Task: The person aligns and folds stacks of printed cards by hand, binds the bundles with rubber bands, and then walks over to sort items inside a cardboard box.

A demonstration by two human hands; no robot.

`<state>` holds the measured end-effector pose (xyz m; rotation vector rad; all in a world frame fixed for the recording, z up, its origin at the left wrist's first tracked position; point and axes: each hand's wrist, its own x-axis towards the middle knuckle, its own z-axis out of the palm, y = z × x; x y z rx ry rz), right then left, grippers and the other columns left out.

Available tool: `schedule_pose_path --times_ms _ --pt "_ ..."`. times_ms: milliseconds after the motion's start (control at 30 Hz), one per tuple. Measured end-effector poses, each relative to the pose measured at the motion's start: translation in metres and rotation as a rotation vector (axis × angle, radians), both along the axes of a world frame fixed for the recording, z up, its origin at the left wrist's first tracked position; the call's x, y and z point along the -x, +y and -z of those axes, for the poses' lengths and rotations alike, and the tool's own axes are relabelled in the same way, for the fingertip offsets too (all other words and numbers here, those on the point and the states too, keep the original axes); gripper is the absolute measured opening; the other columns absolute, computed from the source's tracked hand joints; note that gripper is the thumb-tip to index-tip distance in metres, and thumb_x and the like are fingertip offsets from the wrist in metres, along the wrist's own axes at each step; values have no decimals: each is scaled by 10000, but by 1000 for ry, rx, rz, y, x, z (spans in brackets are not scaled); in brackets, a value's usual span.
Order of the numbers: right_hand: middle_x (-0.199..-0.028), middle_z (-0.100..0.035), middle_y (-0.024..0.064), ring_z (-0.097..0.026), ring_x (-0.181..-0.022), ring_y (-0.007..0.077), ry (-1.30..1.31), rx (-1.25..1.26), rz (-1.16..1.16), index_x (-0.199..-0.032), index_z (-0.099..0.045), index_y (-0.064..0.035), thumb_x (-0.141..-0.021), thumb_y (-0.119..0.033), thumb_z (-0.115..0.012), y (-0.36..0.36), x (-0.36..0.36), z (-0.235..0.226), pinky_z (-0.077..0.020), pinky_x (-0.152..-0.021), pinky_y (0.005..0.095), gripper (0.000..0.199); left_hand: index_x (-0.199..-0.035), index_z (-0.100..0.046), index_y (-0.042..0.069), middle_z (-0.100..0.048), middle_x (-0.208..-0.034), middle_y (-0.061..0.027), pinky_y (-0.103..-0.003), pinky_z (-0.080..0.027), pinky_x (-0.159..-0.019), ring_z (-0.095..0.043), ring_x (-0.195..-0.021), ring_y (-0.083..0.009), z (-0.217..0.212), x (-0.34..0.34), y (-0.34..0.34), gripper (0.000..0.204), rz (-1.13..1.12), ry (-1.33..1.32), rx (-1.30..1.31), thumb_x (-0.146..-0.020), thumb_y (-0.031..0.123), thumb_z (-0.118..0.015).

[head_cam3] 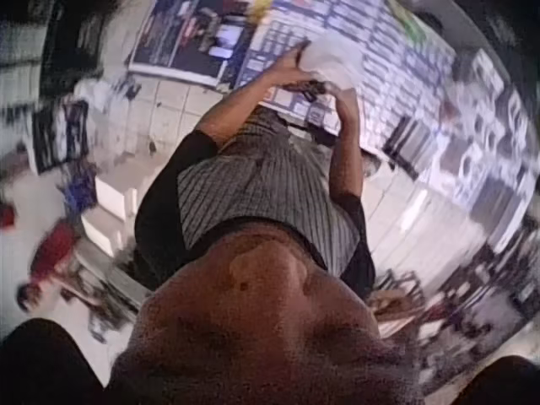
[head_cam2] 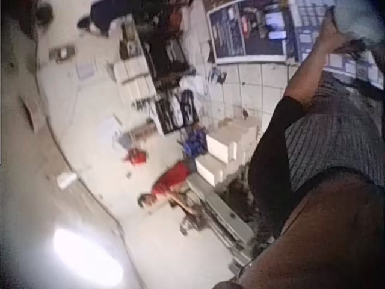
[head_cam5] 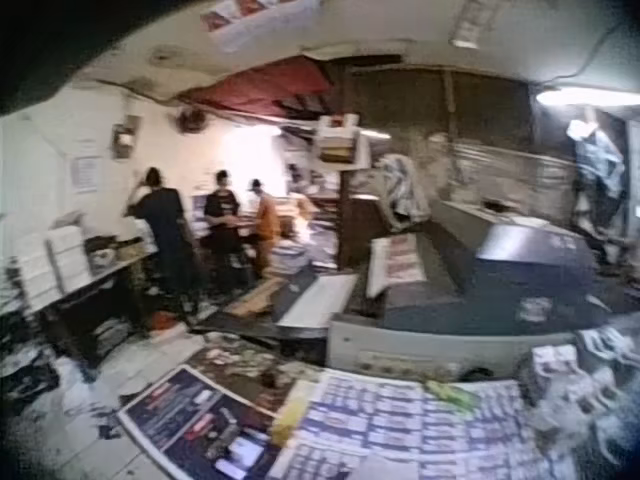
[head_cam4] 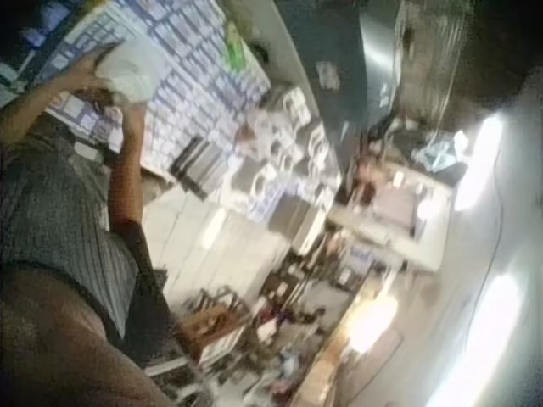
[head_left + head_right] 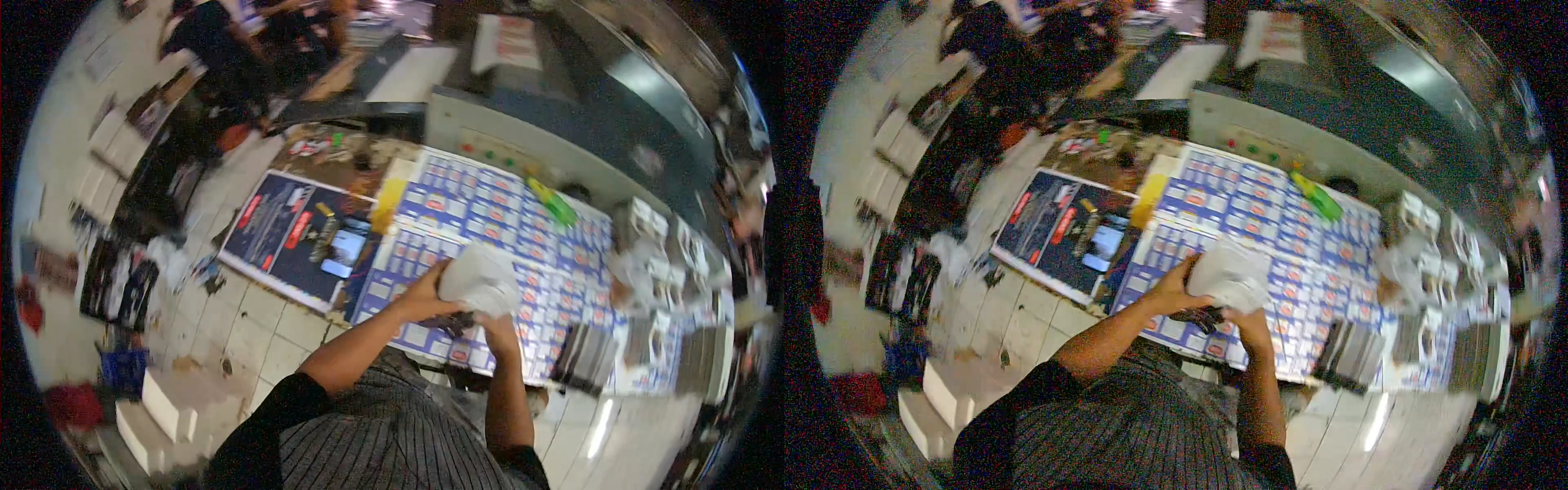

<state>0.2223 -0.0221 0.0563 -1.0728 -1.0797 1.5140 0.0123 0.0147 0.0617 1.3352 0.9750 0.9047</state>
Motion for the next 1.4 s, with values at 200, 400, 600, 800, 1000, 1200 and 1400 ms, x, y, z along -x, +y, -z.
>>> schedule_pose_path --times_ms 200,400,600,800,1000,1200,1400 --pt "-1335 -490 158 -468 -1257 254 -137 -113 70 -1387 -311 11 -684 -103 -835 4 -3 -21 -376 -1063 402 884 -1470 -238 47 -437 -1390 -168 -397 -378 -1058 -440 -1283 -284 3 3 8 1054 94 -103 -54 -648 216 -876" --pt "-1493 -312 182 -307 -1382 284 -577 -322 -211 -1502 -74 -24 -600 -215 -903 2 -34 56 -295 -1118 378 1241 -1501 -69 22 -226 -1522 -234 -423 -255 -1148 -257 -1411 -349 49 4 9 1302 377 252 -401 -532 253 -907" --pt "-1382 -373 211 -325 -1337 357 -497 -186 -11 -1411 -316 -15 -671 -171 -815 -18 -17 23 -268 -1112 429 906 -1505 32 18 -163 -1556 -217 -392 -199 -1166 -188 -1441 -306 46 20 16 1413 509 347 -388 -525 346 -932" --pt "-1354 -414 208 -389 -1302 333 -464 -255 -83 -1419 -310 -12 -661 -184 -844 -18 -7 18 -291 -1099 414 943 -1531 -102 108 -195 -1569 -129 -392 -204 -1161 -186 -1437 -240 71 -4 37 701 -92 -314 185 -991 366 -466" --pt "-1397 -417 143 -392 -1309 266 -444 -74 -130 -1485 -94 -34 -678 -204 -866 -27 -9 37 -328 -1083 385 1129 -1535 -109 128 -94 -1594 -108 -391 -177 -1156 -160 -1444 -245 86 -24 21 711 140 -443 236 -992 490 -391" --pt "-1257 -533 130 -517 -1171 237 -249 -43 89 -1375 -323 -18 -735 -106 -788 -44 8 50 -429 -982 378 796 -1535 -107 126 -92 -1594 -108 -394 -177 -1156 -159 -1444 -248 90 -36 -11 717 105 -395 141 -989 504 -379" --pt "-1276 -515 135 -519 -1160 228 -266 -108 23 -1385 -309 -16 -700 -95 -785 -41 -1 39 -427 -981 383 838 -1535 -105 125 -90 -1595 -108 -398 -177 -1156 -158 -1444 -251 89 -32 -8 723 93 -352 108 -987 518 -368"
